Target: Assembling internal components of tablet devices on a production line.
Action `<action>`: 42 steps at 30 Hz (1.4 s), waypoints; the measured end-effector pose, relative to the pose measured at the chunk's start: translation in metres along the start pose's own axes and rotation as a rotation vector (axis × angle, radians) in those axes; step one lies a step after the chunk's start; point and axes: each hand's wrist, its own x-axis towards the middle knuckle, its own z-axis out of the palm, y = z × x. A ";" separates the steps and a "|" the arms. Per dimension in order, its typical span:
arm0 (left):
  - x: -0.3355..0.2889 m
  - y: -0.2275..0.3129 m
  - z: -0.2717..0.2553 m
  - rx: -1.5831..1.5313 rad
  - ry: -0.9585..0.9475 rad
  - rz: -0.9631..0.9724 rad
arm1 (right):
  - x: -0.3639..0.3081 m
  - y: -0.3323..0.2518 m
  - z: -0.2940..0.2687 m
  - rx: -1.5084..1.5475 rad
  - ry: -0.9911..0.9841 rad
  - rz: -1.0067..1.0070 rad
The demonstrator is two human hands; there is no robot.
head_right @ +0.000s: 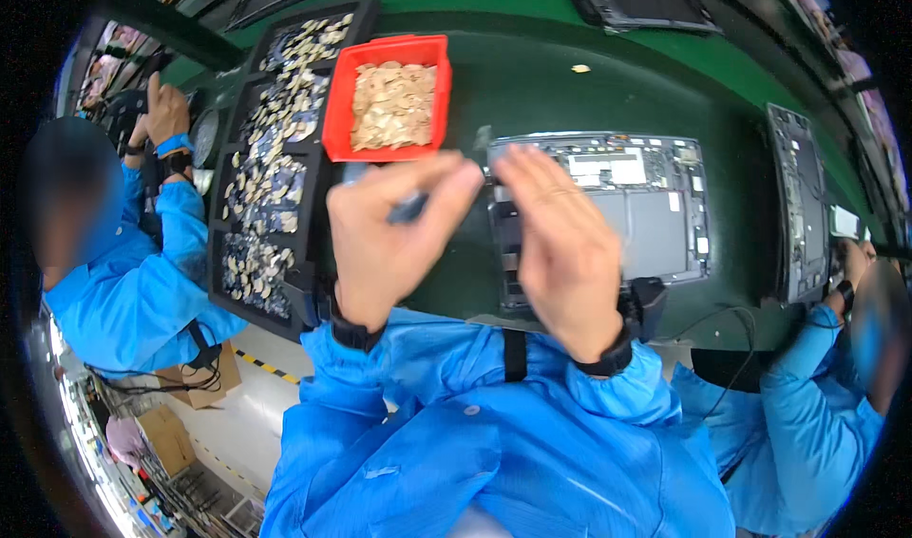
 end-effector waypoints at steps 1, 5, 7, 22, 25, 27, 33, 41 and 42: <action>-0.005 0.007 0.005 -0.086 -0.030 -0.050 | -0.002 0.003 0.003 0.033 -0.010 -0.049; -0.014 0.017 0.024 -0.303 0.001 -0.242 | -0.008 0.000 -0.015 0.334 -0.083 0.126; -0.014 0.028 0.027 -0.301 -0.087 -0.165 | -0.019 0.009 -0.023 0.714 0.025 0.447; 0.034 0.022 0.134 0.265 -0.453 0.494 | -0.066 0.040 -0.135 0.726 0.365 0.593; 0.039 0.009 0.144 0.283 -0.518 0.505 | -0.091 0.053 -0.147 0.554 0.272 0.743; 0.034 0.014 0.138 0.291 -0.557 0.497 | -0.101 0.057 -0.147 0.521 0.305 0.799; 0.014 0.030 0.119 0.331 -0.642 0.469 | -0.090 0.063 -0.117 0.454 0.272 0.873; 0.012 0.020 0.120 0.310 -0.633 0.466 | -0.046 0.087 -0.088 0.200 0.060 0.783; 0.010 0.017 0.119 0.295 -0.589 0.486 | -0.044 0.087 -0.088 0.199 0.049 0.787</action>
